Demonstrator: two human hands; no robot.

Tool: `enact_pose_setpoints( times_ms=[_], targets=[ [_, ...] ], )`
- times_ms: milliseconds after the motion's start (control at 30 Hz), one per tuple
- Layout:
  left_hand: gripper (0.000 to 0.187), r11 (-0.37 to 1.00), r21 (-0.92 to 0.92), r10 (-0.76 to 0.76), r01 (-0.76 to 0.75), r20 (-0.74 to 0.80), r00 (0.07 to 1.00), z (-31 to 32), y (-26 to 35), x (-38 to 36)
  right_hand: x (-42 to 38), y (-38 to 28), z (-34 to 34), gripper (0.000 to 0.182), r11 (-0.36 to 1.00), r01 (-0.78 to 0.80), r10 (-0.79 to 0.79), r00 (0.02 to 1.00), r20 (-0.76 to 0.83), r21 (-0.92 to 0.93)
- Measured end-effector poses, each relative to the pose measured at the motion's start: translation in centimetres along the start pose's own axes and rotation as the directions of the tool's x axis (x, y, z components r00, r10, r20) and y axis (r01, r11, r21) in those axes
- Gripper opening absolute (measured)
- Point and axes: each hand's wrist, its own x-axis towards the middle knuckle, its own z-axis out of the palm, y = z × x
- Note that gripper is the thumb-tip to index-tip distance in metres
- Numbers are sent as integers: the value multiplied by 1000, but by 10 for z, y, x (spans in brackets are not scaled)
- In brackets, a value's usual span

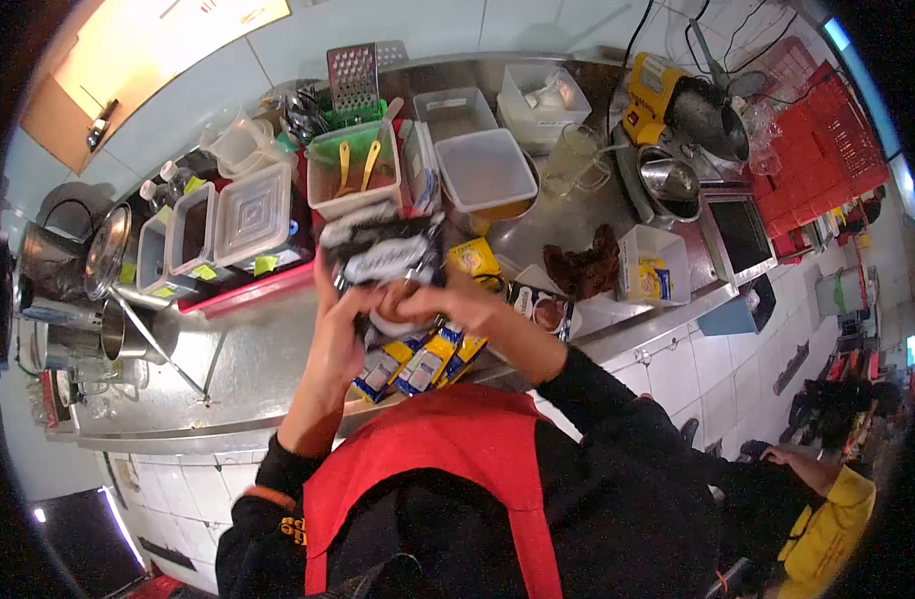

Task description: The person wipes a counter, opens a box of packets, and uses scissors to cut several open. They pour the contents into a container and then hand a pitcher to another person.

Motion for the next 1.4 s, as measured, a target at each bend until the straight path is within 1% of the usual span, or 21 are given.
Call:
enact_pose_setpoints(
  times_ms=[67,100,133,167,267,367,400,500,633,700,767,833,900,967,1033,1067,1133,1167,1233,1267,1400],
  targets=[
    [91,985,67,153,-161,113,982,41,5,44,9,-17,-52,40,859,405,-411,910,50,-313],
    [92,953,124,260,-276,134,956,55,-4,73,21,-20,-85,30,574,684,-643,717,270,-449],
    [90,982,-41,191,-187,203,960,75,-3,95,32,-39,-102,24,800,488,-512,859,28,-348],
    [87,972,22,222,-233,225,949,90,-6,123,43,-62,-115,18,947,270,-300,936,-182,-175],
    [80,995,99,-43,29,142,989,124,-1,203,73,-123,-134,16,925,350,-376,898,-229,-149],
    [47,986,3,-166,169,197,966,124,-18,292,127,-136,-179,50,885,389,-454,843,-289,-257],
    [17,979,17,-205,205,93,974,127,-19,303,143,-135,-193,50,883,394,-458,841,-287,-254],
    [10,956,128,-255,263,-75,964,120,-31,327,159,-143,-195,78,863,235,-409,844,-347,-447],
    [13,911,147,-336,384,-273,901,107,-59,351,204,-117,-227,84,714,164,-481,821,-307,-680],
    [17,931,91,-321,353,-259,911,101,-71,358,204,-126,-214,72,503,-151,-386,842,-377,-851],
    [24,922,164,-290,351,-310,905,99,-79,366,229,-118,-228,75,632,-104,-309,875,-373,-768],
    [40,931,146,-298,336,-231,926,98,-87,370,237,-119,-231,88,493,-234,-223,897,-381,-838],
    [59,936,202,-138,288,-540,830,113,-91,370,233,-122,-224,87,458,-290,-187,893,-410,-840],
    [79,892,237,-245,385,-462,852,112,-76,358,237,-121,-225,83,410,-314,-229,874,-430,-856],
    [89,737,614,-77,283,-340,937,99,-87,371,235,-120,-224,81,408,-331,-209,873,-440,-851],
    [89,735,616,-78,284,-339,938,103,-83,367,234,-122,-223,79,405,-346,-193,872,-449,-846],
    [72,300,924,218,238,-309,926,116,-68,352,225,-128,-214,77,388,-363,-179,872,-455,-847],
    [72,297,925,215,238,-308,927,113,-69,354,224,-128,-212,75,369,-376,-167,873,-458,-850],
    [58,41,992,264,117,-124,957,104,-62,361,231,-120,-212,73,324,-380,-205,866,-456,-867],
    [47,-16,997,36,79,-79,996,99,-55,370,231,-121,-206,70,274,-383,-245,859,-449,-882],
    [27,-55,995,134,-78,85,987,86,-53,380,229,-113,-190,66,142,-355,-339,860,-382,-924]
  ],
)
